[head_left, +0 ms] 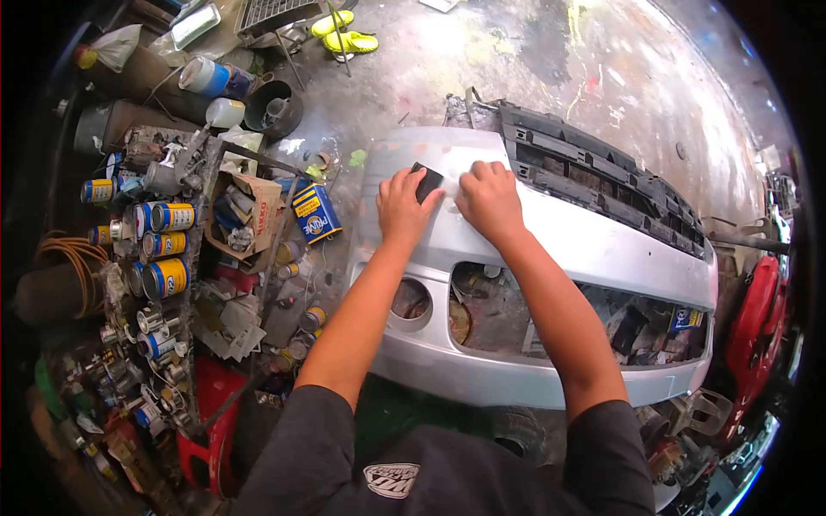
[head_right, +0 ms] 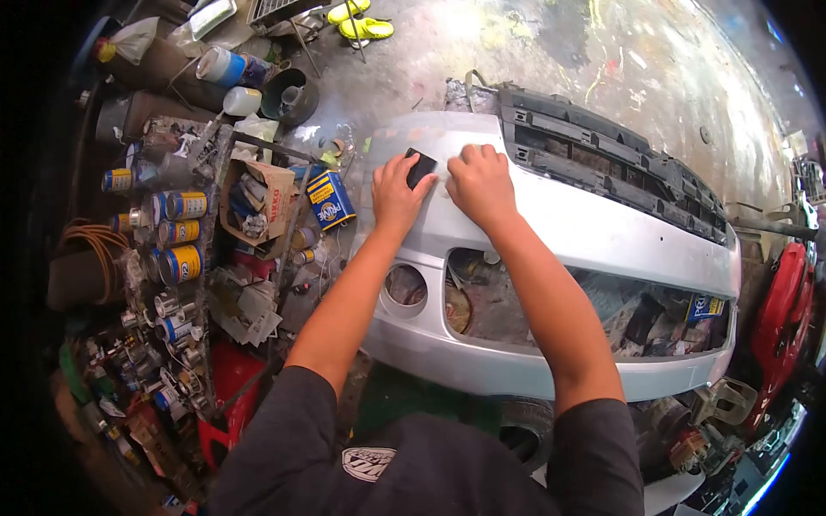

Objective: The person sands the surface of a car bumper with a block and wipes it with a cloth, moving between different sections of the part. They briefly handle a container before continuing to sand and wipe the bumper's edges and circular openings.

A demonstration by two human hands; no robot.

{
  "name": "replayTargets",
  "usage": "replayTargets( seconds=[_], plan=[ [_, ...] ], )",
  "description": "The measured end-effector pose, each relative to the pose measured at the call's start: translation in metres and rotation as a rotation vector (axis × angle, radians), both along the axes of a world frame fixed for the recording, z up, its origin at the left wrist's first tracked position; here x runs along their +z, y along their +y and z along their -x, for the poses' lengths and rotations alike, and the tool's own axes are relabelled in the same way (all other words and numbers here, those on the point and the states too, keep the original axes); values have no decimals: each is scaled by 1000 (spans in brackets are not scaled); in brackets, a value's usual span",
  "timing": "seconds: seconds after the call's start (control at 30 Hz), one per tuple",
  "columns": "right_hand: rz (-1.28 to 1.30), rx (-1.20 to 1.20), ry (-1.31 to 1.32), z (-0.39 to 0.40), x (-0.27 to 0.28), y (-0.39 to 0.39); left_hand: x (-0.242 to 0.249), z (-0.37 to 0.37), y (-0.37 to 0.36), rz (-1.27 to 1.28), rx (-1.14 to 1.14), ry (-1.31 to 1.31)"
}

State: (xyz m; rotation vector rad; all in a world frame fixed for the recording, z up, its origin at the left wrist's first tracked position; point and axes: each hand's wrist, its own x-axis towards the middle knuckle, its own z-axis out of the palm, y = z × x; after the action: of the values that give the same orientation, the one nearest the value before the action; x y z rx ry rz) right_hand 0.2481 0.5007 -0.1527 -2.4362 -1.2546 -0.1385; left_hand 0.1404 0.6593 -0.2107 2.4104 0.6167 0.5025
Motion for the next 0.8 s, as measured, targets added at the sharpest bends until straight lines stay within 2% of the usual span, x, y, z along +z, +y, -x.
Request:
replayTargets(
  seconds=[0.07,0.17,0.23,0.3,0.37,0.43,0.6,0.7,0.73,0.8],
  plan=[
    [13,-19,50,-6,1,20,1,14,-7,1,-8,54],
    [-141,-81,22,-10,1,-15,-4,35,-10,-22,-58,38],
    [-111,-236,-30,-8,15,-64,-13,28,-1,-18,-79,29],
    [-61,-472,73,-2,24,-108,-9,-19,29,60,-82,17],
    [-51,-436,-13,4,20,-118,-13,-59,49,50,-86,-17],
    [-44,-424,-51,6,23,-119,-13,-53,46,45,-75,-38],
    [-44,-440,-33,5,16,-117,-15,38,8,21,-136,3],
    [-42,-450,-31,6,14,-118,-14,-26,37,107,-32,83],
    [-44,-451,-30,4,15,-118,-13,-54,50,96,0,35],
    [-18,-454,-24,7,14,-119,-16,-57,49,71,2,10]
  ],
)
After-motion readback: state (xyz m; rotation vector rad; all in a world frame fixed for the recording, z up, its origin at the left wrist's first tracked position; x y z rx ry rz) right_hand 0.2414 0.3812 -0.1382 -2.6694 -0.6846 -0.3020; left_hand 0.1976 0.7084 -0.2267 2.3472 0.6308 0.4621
